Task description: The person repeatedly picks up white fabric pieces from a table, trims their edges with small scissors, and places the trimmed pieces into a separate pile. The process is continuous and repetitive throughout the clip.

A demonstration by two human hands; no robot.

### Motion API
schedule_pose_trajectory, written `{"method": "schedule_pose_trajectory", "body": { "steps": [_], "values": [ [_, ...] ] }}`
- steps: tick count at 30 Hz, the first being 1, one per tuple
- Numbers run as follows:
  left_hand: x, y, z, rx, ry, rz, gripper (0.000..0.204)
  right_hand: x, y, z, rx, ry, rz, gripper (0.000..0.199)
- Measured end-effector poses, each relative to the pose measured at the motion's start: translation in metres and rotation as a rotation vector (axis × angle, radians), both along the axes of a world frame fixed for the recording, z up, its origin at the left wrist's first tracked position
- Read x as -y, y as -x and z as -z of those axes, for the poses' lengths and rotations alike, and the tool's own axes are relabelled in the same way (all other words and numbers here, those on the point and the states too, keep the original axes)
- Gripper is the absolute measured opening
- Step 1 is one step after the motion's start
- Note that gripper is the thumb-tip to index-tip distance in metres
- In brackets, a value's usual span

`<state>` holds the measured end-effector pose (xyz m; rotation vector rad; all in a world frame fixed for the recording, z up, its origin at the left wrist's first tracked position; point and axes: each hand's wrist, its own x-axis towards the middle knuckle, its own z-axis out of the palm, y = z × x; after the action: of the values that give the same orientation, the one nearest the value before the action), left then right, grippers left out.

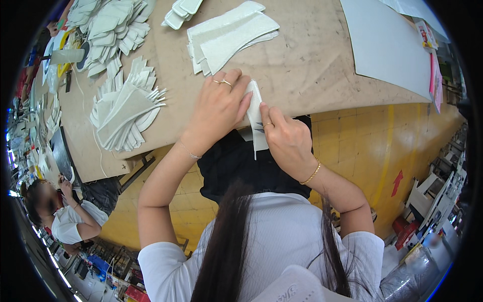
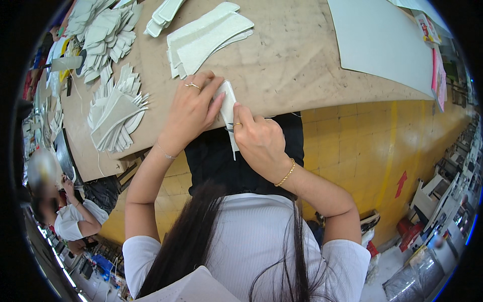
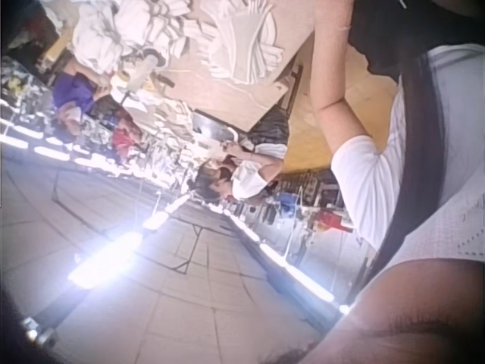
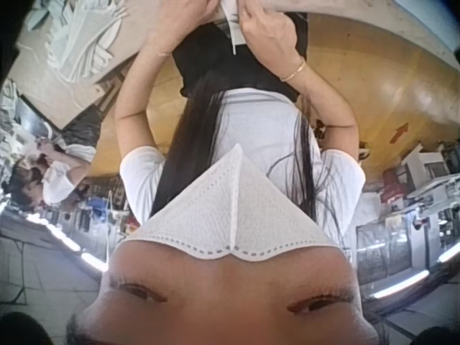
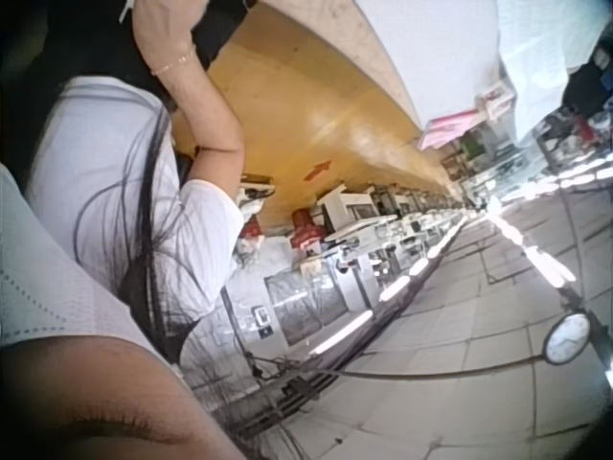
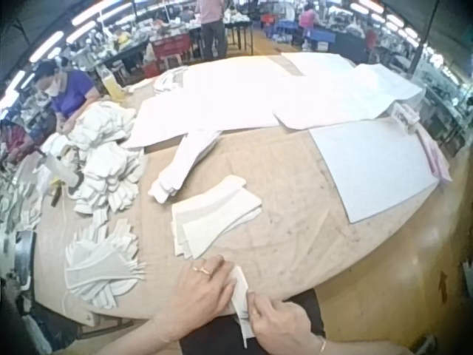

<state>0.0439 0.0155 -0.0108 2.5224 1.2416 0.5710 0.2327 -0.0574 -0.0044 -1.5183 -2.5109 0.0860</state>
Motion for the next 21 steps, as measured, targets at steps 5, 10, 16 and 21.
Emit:
{"method": "schedule_pose_trajectory", "body": {
  "steps": [5,10,16,21],
  "values": [
    [0.01,0.002,0.007,0.082,-0.024,0.317,0.034,0.002,-0.006,0.005,-0.095,0.068,0.053,0.042],
    [0.027,0.032,0.015,-0.071,-0.043,0.098,0.04,-0.017,-0.014,-0.008,-0.196,0.169,0.019,0.032],
    [0.045,0.041,0.017,-0.093,-0.06,-0.126,0.046,-0.032,-0.006,-0.02,-0.185,0.12,-0.159,0.033],
    [0.047,0.038,0.021,-0.105,-0.062,-0.152,0.046,-0.026,-0.009,-0.013,-0.122,0.083,-0.239,0.034]
  ]
}}
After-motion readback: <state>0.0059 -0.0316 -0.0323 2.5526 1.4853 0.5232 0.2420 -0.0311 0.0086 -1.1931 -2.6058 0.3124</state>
